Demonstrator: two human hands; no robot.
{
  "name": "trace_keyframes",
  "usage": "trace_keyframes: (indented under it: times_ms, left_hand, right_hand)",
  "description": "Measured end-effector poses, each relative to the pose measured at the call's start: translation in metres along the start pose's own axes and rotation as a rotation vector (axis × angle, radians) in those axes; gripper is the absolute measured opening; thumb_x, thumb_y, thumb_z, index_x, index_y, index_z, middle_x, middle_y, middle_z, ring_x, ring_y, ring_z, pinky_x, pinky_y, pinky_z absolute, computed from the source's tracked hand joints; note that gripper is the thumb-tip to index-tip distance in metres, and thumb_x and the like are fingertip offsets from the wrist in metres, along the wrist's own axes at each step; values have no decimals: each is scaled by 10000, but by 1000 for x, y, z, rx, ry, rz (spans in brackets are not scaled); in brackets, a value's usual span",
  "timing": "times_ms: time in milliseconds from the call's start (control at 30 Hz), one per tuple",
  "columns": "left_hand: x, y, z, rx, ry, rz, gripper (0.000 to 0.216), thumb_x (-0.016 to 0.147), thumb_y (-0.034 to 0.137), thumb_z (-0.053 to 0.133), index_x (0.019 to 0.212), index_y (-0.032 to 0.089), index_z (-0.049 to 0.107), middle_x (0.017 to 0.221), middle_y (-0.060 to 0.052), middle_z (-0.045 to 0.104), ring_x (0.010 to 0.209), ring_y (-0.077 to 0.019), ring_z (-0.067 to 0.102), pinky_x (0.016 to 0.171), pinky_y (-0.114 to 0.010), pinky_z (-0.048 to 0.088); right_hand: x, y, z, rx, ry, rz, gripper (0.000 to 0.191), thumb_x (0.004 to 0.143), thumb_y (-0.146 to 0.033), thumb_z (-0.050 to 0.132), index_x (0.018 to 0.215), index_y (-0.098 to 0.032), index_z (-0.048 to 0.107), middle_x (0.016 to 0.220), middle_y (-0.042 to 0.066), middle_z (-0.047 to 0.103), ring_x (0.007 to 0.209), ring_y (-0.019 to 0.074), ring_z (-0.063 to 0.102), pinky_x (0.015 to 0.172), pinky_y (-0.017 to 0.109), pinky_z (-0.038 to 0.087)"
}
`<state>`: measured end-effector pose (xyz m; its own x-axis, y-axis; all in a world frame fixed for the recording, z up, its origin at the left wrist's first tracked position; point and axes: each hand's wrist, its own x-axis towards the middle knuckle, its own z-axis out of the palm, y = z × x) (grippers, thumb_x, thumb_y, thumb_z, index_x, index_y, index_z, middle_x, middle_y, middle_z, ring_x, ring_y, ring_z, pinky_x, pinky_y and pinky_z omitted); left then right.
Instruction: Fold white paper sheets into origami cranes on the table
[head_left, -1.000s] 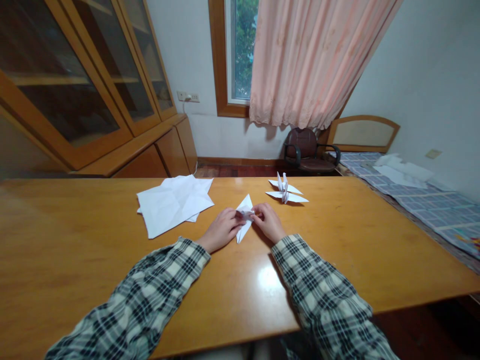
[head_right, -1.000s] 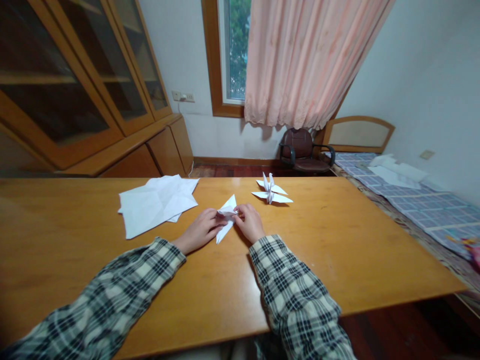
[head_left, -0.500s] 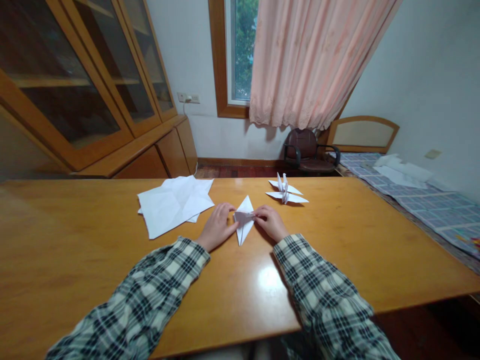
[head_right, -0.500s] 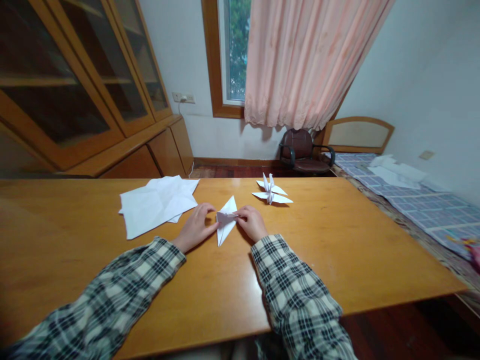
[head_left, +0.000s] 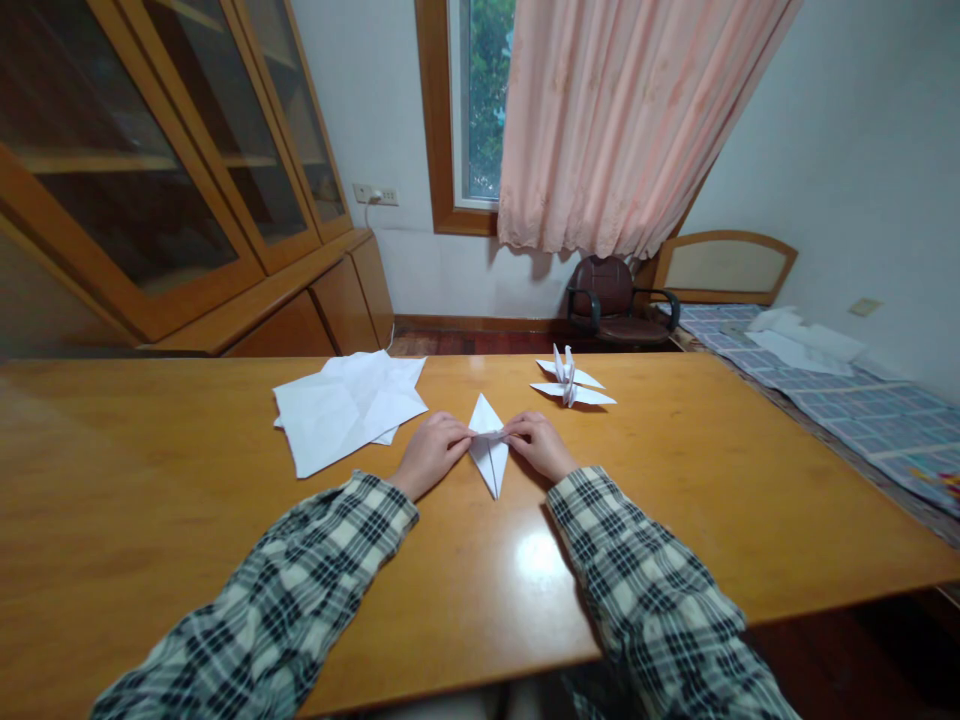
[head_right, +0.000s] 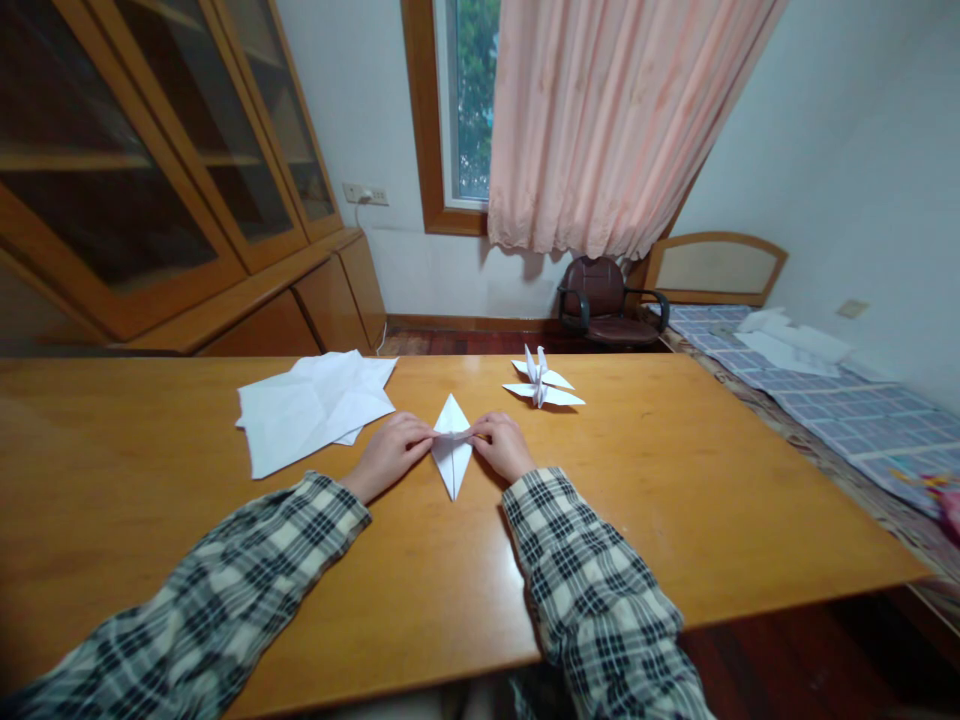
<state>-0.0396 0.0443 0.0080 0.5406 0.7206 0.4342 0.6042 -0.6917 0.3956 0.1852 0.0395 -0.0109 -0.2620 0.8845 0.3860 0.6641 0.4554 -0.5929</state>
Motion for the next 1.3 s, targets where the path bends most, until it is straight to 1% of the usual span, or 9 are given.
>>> trace_keyframes:
  times_ms: [100, 233, 433, 700, 933, 1100, 1200, 1300]
  left_hand:
    - [0, -2, 1, 21, -4, -11, 217, 869, 277, 494, 891, 202, 697, 849, -32, 685, 836, -187, 511, 776, -330, 398]
    - [0, -2, 1, 53, 11, -62, 256, 872, 326, 484, 787, 193, 686, 794, -37, 658, 803, -186, 506, 756, -334, 383]
    - [0, -2, 2, 80, 40, -131, 245, 856, 346, 495, 747, 185, 643, 786, -38, 604, 806, -190, 496, 760, -340, 377]
    - [0, -2, 5, 139, 45, -147, 248, 860, 337, 477, 693, 183, 578, 789, -43, 545, 826, -200, 467, 774, -345, 375]
    - [-1, -1, 6, 124, 58, -173, 204, 840, 350, 504, 735, 188, 570, 814, -40, 531, 853, -205, 457, 796, -356, 371]
    - [-1, -2, 6, 138, 48, -163, 172, 837, 350, 517, 792, 192, 566, 829, -36, 530, 861, -206, 460, 802, -359, 378]
    - [-2, -2, 7, 133, 57, -168, 150, 833, 338, 526, 857, 196, 564, 862, -38, 537, 886, -211, 463, 820, -368, 384]
    - [-2, -3, 8, 132, 65, -169, 171, 833, 324, 526, 944, 200, 563, 912, -46, 540, 928, -221, 461, 852, -384, 386]
  right_hand:
    - [0, 1, 0, 19, -10, 15, 106, 783, -210, 632, 845, -208, 718, 878, 45, 660, 865, 179, 554, 814, 328, 391]
    - [0, 2, 0, 39, -13, 26, 105, 795, -241, 624, 824, -192, 712, 878, 51, 660, 859, 178, 557, 812, 328, 391]
    - [2, 3, 1, 13, 3, 40, 136, 821, -233, 586, 779, -173, 701, 832, 56, 638, 837, 169, 545, 798, 315, 393]
    - [1, 0, 1, -39, 23, 90, 167, 819, -256, 590, 692, -167, 653, 751, 36, 577, 787, 159, 508, 760, 296, 376]
    - [0, -3, 1, -93, 26, 105, 181, 825, -292, 577, 702, -170, 629, 771, 36, 553, 787, 162, 490, 750, 297, 366]
    - [0, -6, 0, -112, 24, 115, 166, 818, -296, 580, 707, -175, 607, 763, 33, 542, 778, 166, 482, 733, 296, 359]
    - [0, -7, 0, -115, 21, 127, 134, 802, -292, 597, 730, -180, 591, 766, 27, 537, 767, 165, 470, 714, 290, 354]
    - [0, -8, 0, -101, 34, 130, 111, 781, -287, 621, 789, -184, 581, 787, 24, 545, 766, 163, 467, 705, 285, 352]
